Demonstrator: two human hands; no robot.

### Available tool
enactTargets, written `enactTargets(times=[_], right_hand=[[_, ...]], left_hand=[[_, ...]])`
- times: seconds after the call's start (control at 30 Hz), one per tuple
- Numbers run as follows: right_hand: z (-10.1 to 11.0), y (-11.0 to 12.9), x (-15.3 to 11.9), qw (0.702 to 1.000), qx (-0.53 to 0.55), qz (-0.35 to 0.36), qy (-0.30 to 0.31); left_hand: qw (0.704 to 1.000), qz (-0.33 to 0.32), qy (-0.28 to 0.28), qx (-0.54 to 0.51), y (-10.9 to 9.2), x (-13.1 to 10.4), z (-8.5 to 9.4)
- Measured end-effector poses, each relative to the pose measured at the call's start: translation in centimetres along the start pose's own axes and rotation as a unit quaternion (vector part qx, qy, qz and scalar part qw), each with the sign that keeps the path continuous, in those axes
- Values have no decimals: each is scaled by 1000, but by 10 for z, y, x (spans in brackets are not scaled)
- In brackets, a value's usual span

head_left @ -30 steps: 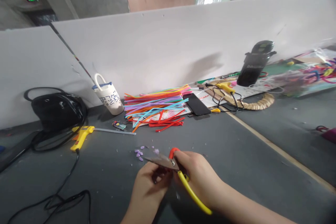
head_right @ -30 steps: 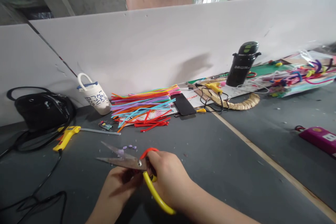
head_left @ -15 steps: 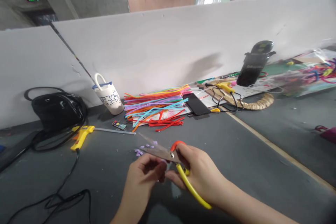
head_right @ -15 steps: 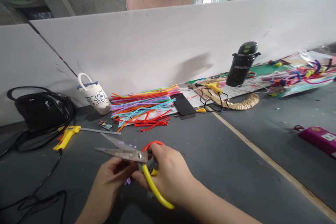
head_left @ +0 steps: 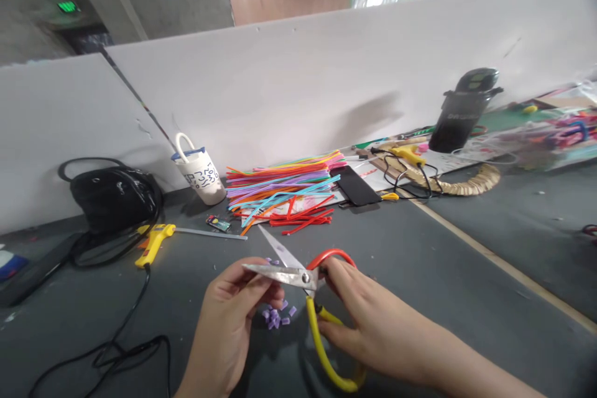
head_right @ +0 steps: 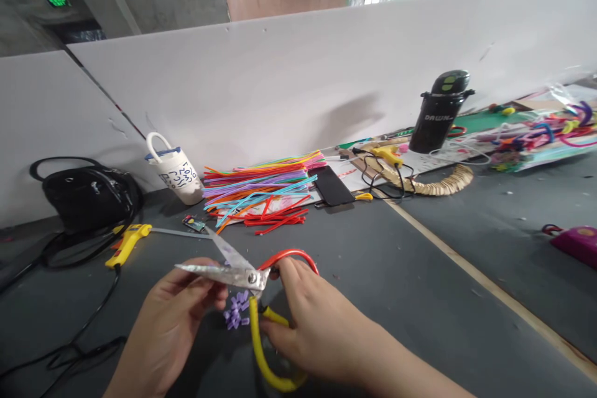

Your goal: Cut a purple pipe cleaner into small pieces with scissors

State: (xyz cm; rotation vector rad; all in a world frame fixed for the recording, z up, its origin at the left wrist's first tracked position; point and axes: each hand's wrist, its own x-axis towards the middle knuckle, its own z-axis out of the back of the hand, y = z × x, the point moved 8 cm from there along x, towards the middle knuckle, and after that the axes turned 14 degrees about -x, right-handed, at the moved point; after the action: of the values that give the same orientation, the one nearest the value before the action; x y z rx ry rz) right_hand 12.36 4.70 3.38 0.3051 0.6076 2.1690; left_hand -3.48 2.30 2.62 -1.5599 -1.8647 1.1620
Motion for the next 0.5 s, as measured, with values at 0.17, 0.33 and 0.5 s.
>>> enactTargets(times=[0.17, 0.33, 0.5], right_hand=[[4, 9, 0, 998, -27, 13, -51], [0, 6, 0, 997, -50, -10, -50], [2, 6, 1, 996, -73, -17, -47]], left_hand=[[1000, -7, -8, -15, -2, -6, -4], [999, -20, -17, -42, -3, -6, -5], [998, -26, -3, -53, -4, -8, -8]])
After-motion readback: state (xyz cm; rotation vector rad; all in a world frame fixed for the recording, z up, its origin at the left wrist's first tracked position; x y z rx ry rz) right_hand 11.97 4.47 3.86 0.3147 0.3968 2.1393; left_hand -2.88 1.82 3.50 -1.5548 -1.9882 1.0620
